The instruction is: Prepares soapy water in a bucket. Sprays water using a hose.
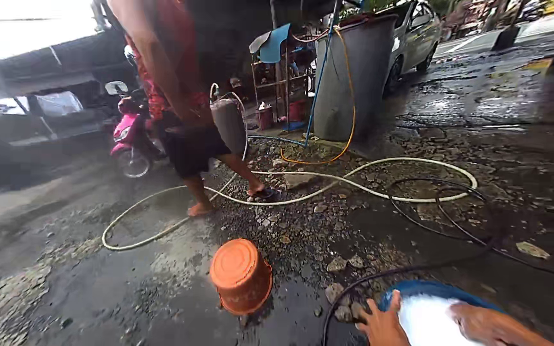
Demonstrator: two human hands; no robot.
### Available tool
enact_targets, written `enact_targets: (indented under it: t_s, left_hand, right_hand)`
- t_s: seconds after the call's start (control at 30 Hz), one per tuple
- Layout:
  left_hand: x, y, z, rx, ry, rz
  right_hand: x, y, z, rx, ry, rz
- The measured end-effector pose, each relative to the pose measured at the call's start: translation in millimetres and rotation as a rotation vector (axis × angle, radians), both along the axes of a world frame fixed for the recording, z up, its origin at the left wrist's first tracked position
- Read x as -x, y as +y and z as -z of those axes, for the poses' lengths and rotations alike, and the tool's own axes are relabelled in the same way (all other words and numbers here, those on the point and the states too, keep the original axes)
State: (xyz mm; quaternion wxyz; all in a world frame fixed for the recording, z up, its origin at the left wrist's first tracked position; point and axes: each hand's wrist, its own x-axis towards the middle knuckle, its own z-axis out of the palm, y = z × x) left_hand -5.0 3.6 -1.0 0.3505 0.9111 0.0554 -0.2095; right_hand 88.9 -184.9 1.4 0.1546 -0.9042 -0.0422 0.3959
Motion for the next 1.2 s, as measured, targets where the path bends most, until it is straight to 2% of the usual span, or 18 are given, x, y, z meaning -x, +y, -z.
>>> enact_targets:
  t_s: [0.03, 0.1, 0.27, 0.47, 0.67, 0.77, 0.93, 1.2]
  left_hand:
    - [-1.5, 0.0, -1.7, 0.005, 0.016, 0.003]
    - [-5.1, 0.9, 4.1, 0.009, 0.009, -0.005]
    - [-6.8, 0.4, 10.9, -0.047, 0.047, 0.009]
    - [-6.2, -0.7, 9.0, -0.027, 0.065, 0.005]
    - [-5.2, 12.9, -3.0, -0.077, 0.024, -0.006]
    - [-2.0, 12.1, 6.7, -0.090, 0.035, 0.054]
    - [-0.3, 4.3, 12.7, -0.078, 0.022, 0.026]
    - [-4.6, 4.9, 9.2, -0.130, 0.039, 0.022]
  right_hand:
    - [-16.1, -21.1, 16.8, -0.079, 0.070, -0.095]
    - [-16.0, -21.6, 24.5, 0.078, 0.127, -0.127]
    - [-7.7, -13.0, 23.5, 0.217, 0.127, -0.040]
    - [-12.5, -7.2, 19.9, 0.210, 0.114, -0.023]
    - [-12.4, 27.6, -11.0, 0.124, 0.073, -0.151]
    - [5.5, 35.2, -3.2, 0.155, 0.098, -0.202]
    - [-4.3, 17.8, 9.9, 0.150, 0.090, -0.090]
    - [0.4, 25.0, -6.0, 0.222, 0.169, -0.066]
